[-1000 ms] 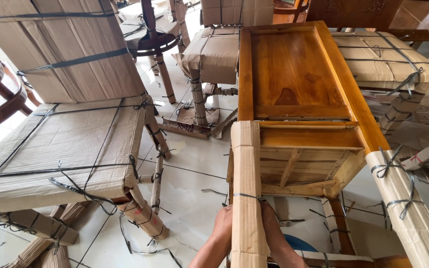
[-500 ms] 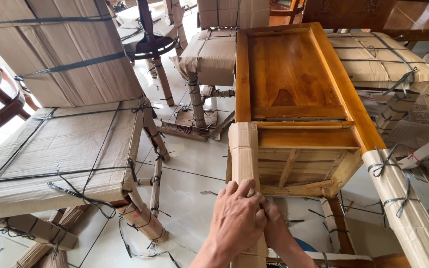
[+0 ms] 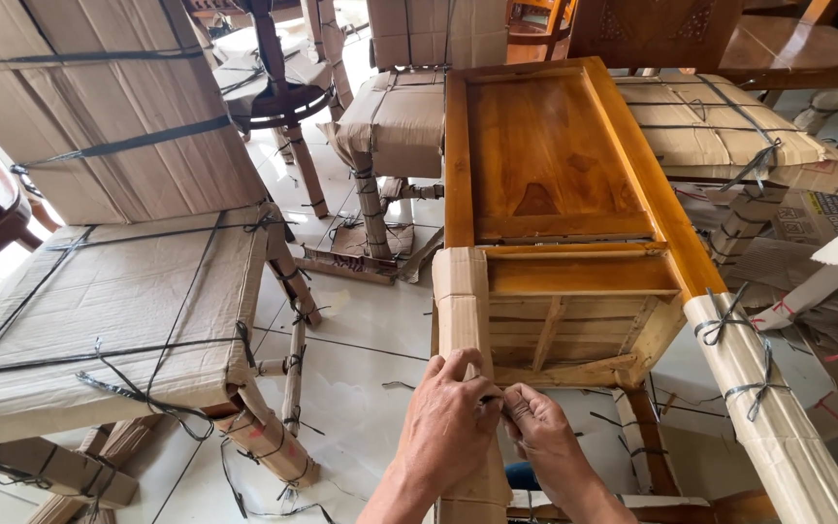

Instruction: Wrapping wooden furniture legs with protective cardboard and securing them with plastic ties.

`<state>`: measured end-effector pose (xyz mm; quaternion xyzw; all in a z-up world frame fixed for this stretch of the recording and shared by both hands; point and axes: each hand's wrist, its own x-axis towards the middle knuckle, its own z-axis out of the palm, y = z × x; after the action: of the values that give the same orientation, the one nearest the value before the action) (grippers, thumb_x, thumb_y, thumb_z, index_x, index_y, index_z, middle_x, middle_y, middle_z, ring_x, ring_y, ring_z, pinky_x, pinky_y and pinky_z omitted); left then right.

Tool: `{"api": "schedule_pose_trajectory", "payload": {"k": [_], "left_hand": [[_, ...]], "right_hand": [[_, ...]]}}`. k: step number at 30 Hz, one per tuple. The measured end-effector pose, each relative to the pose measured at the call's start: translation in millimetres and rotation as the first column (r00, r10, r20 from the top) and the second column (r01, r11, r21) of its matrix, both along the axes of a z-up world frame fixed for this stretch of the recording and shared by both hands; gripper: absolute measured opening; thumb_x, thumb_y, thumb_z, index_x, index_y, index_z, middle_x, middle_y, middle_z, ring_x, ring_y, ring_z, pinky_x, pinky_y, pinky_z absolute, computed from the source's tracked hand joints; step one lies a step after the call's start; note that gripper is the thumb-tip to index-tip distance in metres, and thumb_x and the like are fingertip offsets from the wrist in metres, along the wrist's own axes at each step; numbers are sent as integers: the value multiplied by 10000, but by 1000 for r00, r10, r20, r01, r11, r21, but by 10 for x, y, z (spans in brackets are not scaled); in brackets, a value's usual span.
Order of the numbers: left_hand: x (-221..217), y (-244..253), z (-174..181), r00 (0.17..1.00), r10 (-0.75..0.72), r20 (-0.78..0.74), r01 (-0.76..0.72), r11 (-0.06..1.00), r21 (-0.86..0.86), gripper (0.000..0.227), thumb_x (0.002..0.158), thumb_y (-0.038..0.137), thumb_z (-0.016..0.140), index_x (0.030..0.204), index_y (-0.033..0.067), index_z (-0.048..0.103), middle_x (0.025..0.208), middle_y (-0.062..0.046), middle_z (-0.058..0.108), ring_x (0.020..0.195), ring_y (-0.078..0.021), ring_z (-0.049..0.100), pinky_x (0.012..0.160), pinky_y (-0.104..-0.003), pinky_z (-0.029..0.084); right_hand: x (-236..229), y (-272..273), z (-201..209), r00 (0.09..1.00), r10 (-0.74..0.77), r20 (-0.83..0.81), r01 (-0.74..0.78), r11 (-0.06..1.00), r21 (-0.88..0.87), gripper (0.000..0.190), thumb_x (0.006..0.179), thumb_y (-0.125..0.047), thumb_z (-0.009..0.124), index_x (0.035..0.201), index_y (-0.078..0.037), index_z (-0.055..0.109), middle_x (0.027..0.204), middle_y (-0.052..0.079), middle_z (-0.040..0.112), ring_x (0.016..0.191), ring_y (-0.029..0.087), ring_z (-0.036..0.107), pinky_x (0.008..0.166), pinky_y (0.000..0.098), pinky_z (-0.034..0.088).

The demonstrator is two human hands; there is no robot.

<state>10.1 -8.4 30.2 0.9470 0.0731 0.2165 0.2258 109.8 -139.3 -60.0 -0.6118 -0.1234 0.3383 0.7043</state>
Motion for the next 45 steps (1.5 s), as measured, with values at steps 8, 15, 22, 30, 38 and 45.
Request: {"api": "schedule_pose_trajectory", "payload": {"k": [8,15,22,30,38,45], "left_hand": [[16,-26,-63,999,43,34,-43,999,3,91,857,161,709,840,111,782,1172,-24,639,922,-242,573,793,-371,517],[-4,-58,-25,994,75,75,-75,997,4,39,851,129,712,852,110,746,1099,7,659,841,-211,571,768,-358,512],[35,-52,-40,995,75,67,-71,996,-56,67,817,80,704,814,100,767,1098,-13,658,912,-226,597,791,-364,527],[72,-51,-91,988,105,114,-77,971,-228,71,868,104,714,814,58,714,1031,-46,674,892,-246,664,785,-379,552],[133,-28,-156,961,178,210,-125,962,-241,115,971,147,649,899,70,604,802,-94,706,684,-269,681,633,-407,544],[86,-78,-112,932,237,273,-104,898,-427,185,936,22,618,1104,95,596,740,-41,672,592,-181,631,567,-353,534]], "right_hand": [[3,-29,-35,1000,-7,-24,7,1000,16,254,1062,-161,579,882,4,650,715,81,557,626,132,428,553,280,337],[-22,-20,-212,997,-25,-71,11,982,-190,273,1083,-208,512,952,-21,662,800,85,562,722,165,461,705,318,382],[180,-304,-353,982,-165,-91,158,984,-76,318,1092,-208,503,866,-11,606,711,102,571,607,161,428,547,302,340],[73,-362,-65,990,-142,17,143,989,-43,324,1068,-219,551,871,15,659,740,99,555,679,169,461,622,309,378],[6,-284,278,906,-256,338,245,967,75,273,974,-205,610,875,30,706,1270,49,649,862,142,586,686,288,470],[-97,-17,421,922,-141,360,86,983,163,215,988,-202,608,900,-28,699,732,92,684,644,163,609,554,289,512]]}}
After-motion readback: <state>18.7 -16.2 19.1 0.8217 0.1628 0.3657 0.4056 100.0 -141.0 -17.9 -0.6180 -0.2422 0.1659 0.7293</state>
